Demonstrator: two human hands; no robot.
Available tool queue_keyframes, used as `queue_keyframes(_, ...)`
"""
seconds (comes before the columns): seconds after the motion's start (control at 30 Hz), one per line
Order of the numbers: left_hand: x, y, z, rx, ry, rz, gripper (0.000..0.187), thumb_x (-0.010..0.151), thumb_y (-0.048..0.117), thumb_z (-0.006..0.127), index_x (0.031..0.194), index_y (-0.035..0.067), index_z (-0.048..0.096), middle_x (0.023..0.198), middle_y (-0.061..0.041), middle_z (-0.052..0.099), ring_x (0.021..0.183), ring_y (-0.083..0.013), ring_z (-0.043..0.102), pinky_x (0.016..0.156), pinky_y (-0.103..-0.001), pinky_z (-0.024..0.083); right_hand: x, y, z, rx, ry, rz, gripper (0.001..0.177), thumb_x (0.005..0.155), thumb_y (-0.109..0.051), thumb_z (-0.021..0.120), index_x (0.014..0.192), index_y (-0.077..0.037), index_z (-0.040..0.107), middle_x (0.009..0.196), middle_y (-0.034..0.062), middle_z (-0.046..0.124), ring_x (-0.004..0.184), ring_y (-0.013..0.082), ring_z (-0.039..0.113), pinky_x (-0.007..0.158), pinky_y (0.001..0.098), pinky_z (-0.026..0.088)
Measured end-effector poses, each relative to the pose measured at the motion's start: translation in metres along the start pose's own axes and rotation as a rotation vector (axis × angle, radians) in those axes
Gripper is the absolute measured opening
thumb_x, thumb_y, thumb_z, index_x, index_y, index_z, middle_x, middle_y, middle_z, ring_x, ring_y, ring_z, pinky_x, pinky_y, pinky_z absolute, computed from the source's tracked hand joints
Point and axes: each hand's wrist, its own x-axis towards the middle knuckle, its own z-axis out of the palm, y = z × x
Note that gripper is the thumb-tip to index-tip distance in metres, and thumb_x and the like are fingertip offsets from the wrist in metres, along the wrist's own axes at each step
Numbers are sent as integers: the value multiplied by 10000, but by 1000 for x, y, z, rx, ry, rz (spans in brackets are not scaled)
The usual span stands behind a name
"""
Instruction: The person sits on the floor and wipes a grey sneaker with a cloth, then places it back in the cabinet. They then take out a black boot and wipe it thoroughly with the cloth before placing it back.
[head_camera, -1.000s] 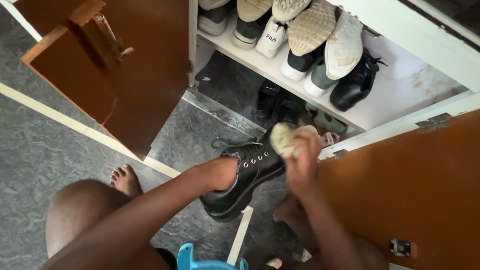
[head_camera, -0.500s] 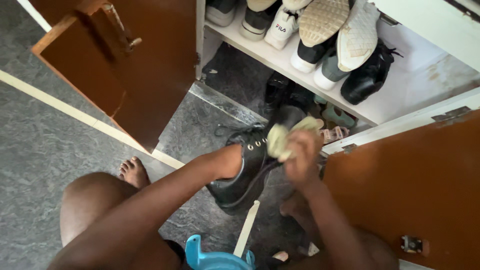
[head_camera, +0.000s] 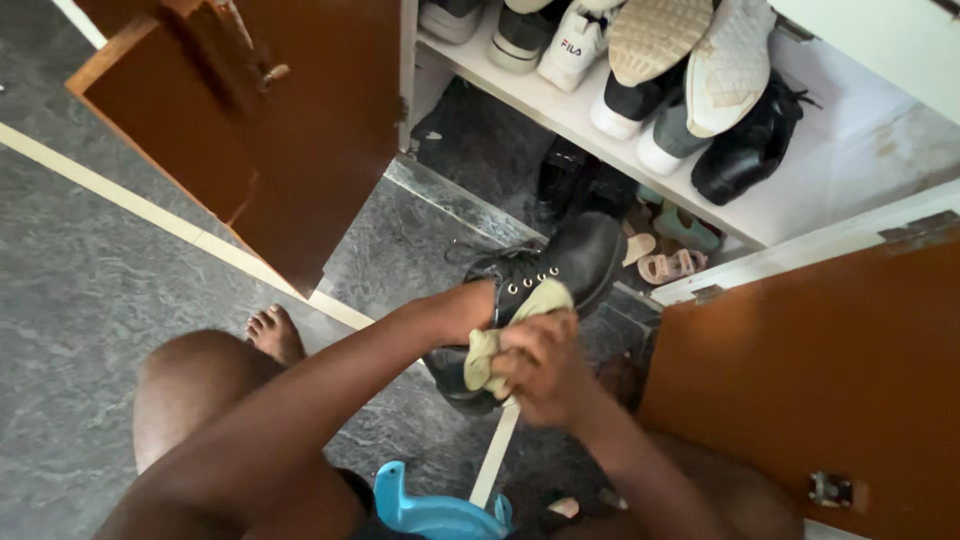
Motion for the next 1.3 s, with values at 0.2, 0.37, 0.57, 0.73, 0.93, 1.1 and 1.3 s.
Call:
queue_keyframes(0.2,-2,16,-2,269,-34,-276,253,887,129,644,1130,75,686,1088,-154,741,993,-272,700,851,-388,556,-3,29,-25,-1,290,402,293,965,-121,602,1248,-58,563,1218,108,546,1129,323,497,1026,505,343)
queue_keyframes(0.37,2,12,6,422,-21,-293,252,896,138,638,1134,74,687,1091,-155,735,995,-279,696,846,-395,556,-2,12,-12,-45,299,405,236,945,-78,631,1159,-148,701,1150,69,546,1103,280,512,1014,438,375)
queue_keyframes(0.57,10,-5,16,479,11,-316,252,907,148,630,1140,73,688,1094,-158,728,997,-287,691,840,-404,555,-2,32,-30,-198,262,385,375,836,26,591,1116,-172,742,1284,36,660,1163,284,593,1034,441,388)
queue_keyframes(0.73,17,-8,20,498,32,-363,253,916,157,624,1145,72,688,1097,-159,723,999,-294,687,835,-412,555,-7,49,-26,-280,335,552,360,844,47,577,1127,-118,725,1207,62,662,1154,293,550,1041,461,381)
queue_keyframes(0.93,18,2,24,416,71,-377,254,927,167,617,1151,71,689,1100,-162,716,1002,-302,683,829,-421,555,-8,9,16,-28,459,487,323,846,14,558,1137,-121,590,1185,87,537,1164,277,492,1039,455,385)
queue_keyframes(1.1,27,-8,28,-94,116,-452,262,965,170,575,1181,62,675,1100,-112,720,986,-253,695,822,-407,569,-8,5,4,-107,202,39,302,894,-146,751,1160,-226,632,1186,4,548,1164,236,521,970,434,368)
queue_keyframes(1.3,28,-45,42,-20,229,19,245,1017,129,551,1226,37,639,1157,-88,702,1056,-246,659,895,-381,544,-6,48,-27,-147,174,443,293,887,-91,665,1152,-215,649,1177,58,531,1174,276,492,1043,452,339)
